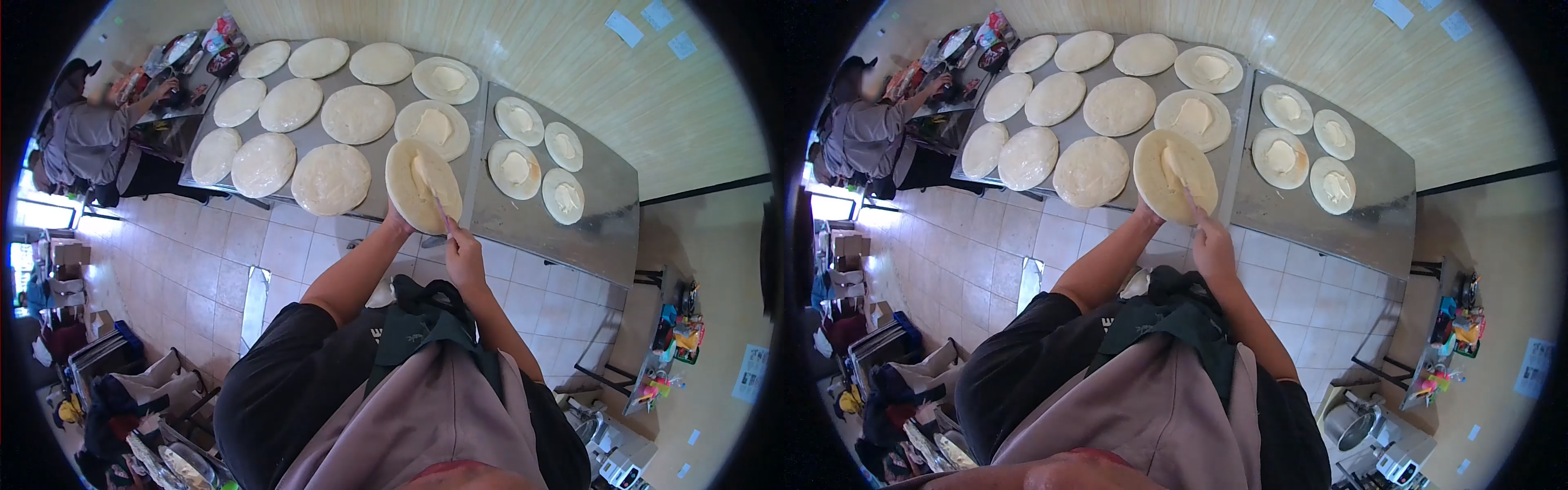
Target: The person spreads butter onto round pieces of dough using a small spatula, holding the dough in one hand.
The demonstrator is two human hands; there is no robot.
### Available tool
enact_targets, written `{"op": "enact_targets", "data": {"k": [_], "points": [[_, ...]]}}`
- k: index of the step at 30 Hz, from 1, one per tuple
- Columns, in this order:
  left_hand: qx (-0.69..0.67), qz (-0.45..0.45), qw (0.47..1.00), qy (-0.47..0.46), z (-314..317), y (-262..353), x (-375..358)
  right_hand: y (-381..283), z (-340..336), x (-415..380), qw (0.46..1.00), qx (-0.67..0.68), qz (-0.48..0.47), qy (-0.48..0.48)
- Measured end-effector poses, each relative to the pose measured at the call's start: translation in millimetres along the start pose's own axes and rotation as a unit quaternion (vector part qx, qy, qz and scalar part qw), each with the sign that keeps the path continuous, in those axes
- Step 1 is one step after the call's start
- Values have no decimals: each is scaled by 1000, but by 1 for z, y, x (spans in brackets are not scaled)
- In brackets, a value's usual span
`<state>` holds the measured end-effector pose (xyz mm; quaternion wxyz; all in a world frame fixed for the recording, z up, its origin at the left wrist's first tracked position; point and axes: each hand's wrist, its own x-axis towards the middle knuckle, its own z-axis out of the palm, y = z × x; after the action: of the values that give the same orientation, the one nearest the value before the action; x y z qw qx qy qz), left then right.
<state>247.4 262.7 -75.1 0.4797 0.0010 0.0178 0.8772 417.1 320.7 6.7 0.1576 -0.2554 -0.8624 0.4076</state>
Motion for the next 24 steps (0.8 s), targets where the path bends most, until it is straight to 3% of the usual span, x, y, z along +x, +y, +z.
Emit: {"op": "enact_targets", "data": {"k": [2,5,7,9,11,12,14,15,17,19,21,22,24], "points": [[9,0,1000,3,1,4,-3,-12,1,1,996,-14,-93,-12],[55,1,998,-8,-2,12,-10,-23,-4,7,990,55,-116,-54],[-16,-28,998,-56,5,20,-17,-30,-19,11,987,109,-95,-75],[-12,-19,999,-43,15,23,-22,-24,-30,18,979,164,-76,-99],[-10,-11,999,-30,32,22,-27,-9,-38,30,989,142,-50,2],[-21,-19,999,-45,45,19,-29,-6,-44,38,988,142,-52,6],[-31,-31,997,-64,64,14,-31,-3,-54,50,1000,-6,-3,7],[48,-5,999,-23,71,12,-30,-9,-55,51,1000,-5,-5,12],[127,20,992,17,70,14,-27,-33,-54,48,995,-58,-76,-7],[32,-21,999,-4,52,20,-20,-56,-48,40,992,-90,-90,-23],[30,-21,999,-36,45,21,-20,-65,-44,36,979,-128,-153,-34],[29,-18,997,-69,46,23,-20,-66,-49,38,979,-127,-154,-31],[43,-23,998,-48,52,24,-18,-65,-64,43,981,-56,-175,-58]]}}
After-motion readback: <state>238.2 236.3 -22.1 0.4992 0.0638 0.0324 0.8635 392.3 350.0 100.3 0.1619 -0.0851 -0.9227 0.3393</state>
